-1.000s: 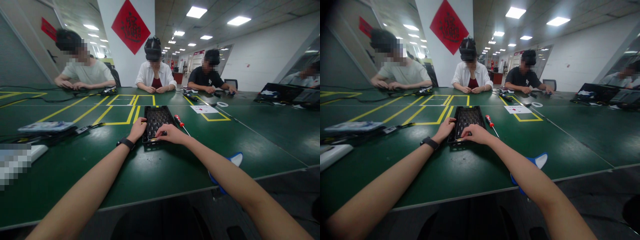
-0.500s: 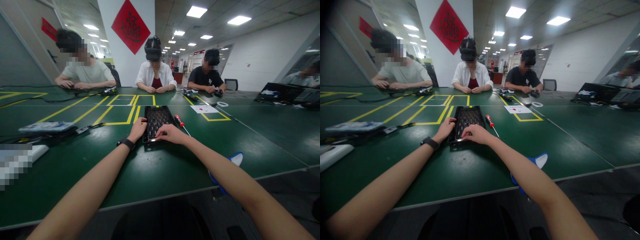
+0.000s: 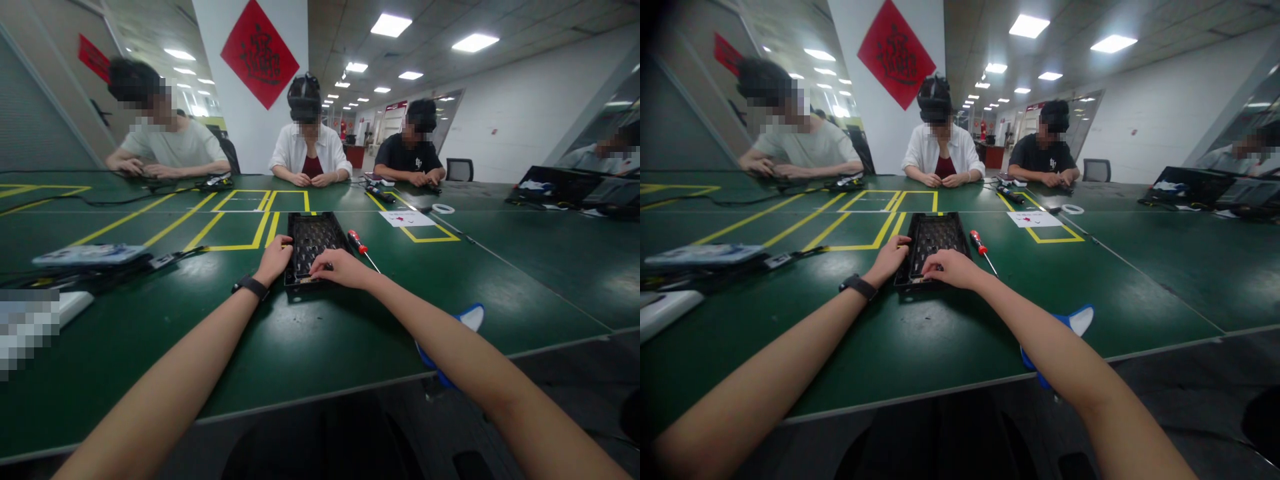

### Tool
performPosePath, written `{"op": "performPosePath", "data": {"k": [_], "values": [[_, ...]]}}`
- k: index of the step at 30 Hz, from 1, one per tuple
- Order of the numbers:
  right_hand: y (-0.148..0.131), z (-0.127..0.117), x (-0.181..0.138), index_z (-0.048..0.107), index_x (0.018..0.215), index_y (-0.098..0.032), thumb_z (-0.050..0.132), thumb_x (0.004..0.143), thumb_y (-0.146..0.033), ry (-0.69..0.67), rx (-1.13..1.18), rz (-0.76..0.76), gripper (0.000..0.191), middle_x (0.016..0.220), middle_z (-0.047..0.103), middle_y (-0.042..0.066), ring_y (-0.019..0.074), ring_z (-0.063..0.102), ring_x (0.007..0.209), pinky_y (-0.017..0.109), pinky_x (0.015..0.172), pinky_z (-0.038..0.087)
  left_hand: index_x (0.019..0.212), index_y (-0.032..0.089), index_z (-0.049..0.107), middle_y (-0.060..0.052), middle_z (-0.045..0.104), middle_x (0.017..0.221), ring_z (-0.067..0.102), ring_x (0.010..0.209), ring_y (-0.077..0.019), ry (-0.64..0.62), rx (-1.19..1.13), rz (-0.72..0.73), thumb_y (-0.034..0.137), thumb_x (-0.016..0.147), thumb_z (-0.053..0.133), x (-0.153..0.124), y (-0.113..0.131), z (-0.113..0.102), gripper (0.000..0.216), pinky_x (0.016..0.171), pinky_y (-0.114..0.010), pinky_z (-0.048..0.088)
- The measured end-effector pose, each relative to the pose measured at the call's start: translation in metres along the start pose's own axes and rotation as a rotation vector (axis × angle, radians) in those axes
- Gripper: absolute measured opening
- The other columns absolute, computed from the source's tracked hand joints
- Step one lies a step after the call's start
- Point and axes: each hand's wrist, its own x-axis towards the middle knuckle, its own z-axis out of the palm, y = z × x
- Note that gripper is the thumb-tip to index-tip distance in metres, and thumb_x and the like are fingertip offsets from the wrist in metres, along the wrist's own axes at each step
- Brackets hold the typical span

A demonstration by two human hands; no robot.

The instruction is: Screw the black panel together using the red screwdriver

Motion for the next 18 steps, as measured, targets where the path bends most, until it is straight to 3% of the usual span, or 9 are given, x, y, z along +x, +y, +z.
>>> {"op": "performPosePath", "data": {"k": [18], "values": [[-0.0014, -0.0007, 0.0001, 0.069, 0.085, -0.014, 0.065, 0.077, -0.025, -0.004, 0.096, 0.035, 0.014, 0.082, 0.070, 0.004, 0.0123, 0.063, 0.075, 0.024, 0.074, 0.045, 0.106, 0.017, 0.056, -0.008, 0.061, 0.110, 0.056, 0.101, -0.0212, -0.004, 0.016, -0.007, 0.019, 0.071, 0.043, 0.0018, -0.0028, 0.0004, 0.037, 0.091, -0.034, 0.043]]}}
